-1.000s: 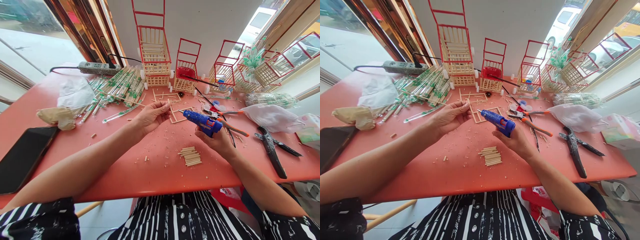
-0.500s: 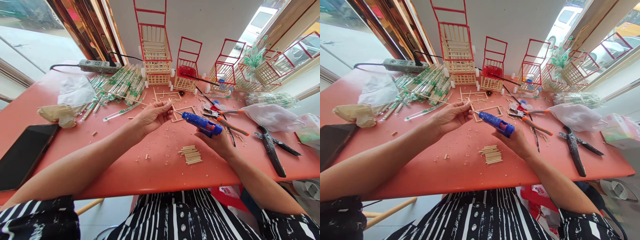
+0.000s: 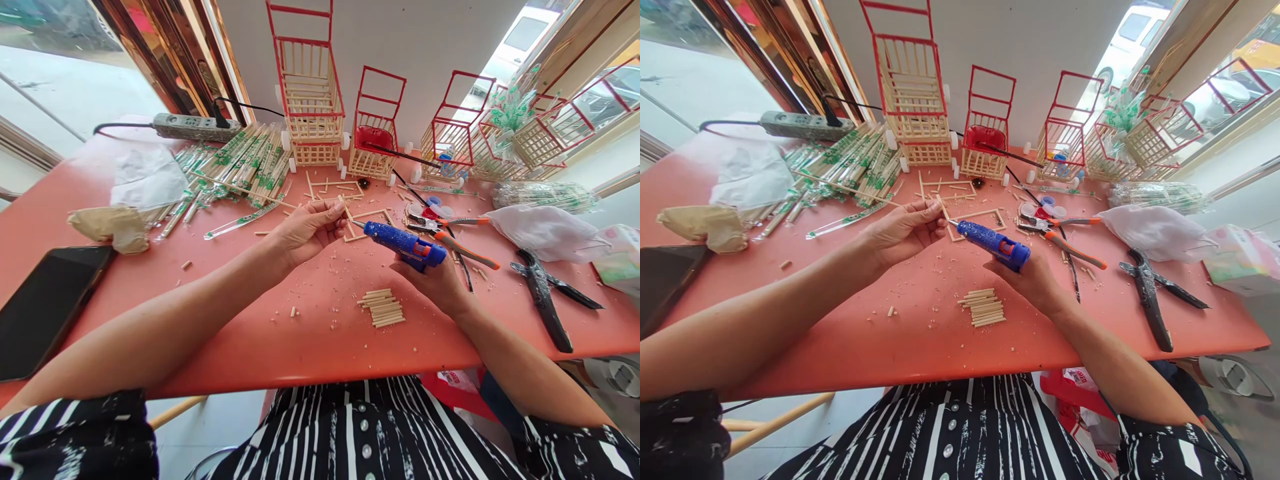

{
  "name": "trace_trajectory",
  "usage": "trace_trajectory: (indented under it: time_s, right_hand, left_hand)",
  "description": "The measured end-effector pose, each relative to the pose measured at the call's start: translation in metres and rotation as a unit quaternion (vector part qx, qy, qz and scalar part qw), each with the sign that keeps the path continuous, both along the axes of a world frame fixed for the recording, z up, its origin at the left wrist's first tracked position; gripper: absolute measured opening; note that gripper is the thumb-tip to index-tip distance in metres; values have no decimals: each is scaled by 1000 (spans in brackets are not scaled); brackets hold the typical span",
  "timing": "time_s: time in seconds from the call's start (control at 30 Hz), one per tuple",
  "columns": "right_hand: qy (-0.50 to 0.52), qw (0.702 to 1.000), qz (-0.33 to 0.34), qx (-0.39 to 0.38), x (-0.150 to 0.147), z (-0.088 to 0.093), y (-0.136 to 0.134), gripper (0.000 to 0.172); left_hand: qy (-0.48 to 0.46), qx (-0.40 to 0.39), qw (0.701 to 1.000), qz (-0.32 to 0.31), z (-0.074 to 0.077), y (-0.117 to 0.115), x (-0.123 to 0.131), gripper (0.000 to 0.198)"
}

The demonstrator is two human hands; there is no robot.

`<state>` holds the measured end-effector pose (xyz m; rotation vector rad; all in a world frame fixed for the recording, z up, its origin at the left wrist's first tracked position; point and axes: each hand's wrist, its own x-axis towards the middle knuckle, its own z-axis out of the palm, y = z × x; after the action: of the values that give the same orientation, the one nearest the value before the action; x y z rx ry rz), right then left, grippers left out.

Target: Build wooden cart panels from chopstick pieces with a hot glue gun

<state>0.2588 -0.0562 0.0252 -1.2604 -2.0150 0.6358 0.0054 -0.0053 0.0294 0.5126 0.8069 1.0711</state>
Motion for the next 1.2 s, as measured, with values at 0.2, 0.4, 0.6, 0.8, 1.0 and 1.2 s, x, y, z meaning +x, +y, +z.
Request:
trace_trajectory:
  time_s: [0.2, 0.4, 0.6, 0.8, 1.0, 1.2]
  right_hand:
    - [5, 1000, -5, 13, -1, 2, 0, 39]
    - [4, 1000, -8, 6, -1, 3, -1, 38]
    - [-4, 1000, -7, 9, -2, 3, -1, 33]
    - [9, 1000, -7, 20, -2, 3, -1, 31]
    - [19, 1000, -19, 10, -2, 2, -1, 36]
    - [17, 1000, -20, 8, -4, 5, -2, 39]
  left_hand:
    - [-9, -3, 1000, 8, -1, 0, 0, 27]
    - [-9, 1, 1000, 9, 0, 0, 0, 24]
    - [-7, -9, 1000, 17, 0, -1, 1, 26]
    - [-4, -10, 1000, 19, 2, -2, 1, 27]
    - [-12, 0, 1000, 17, 0, -2, 1, 29]
    - [-7, 3, 1000, 23, 0, -2, 1, 26]
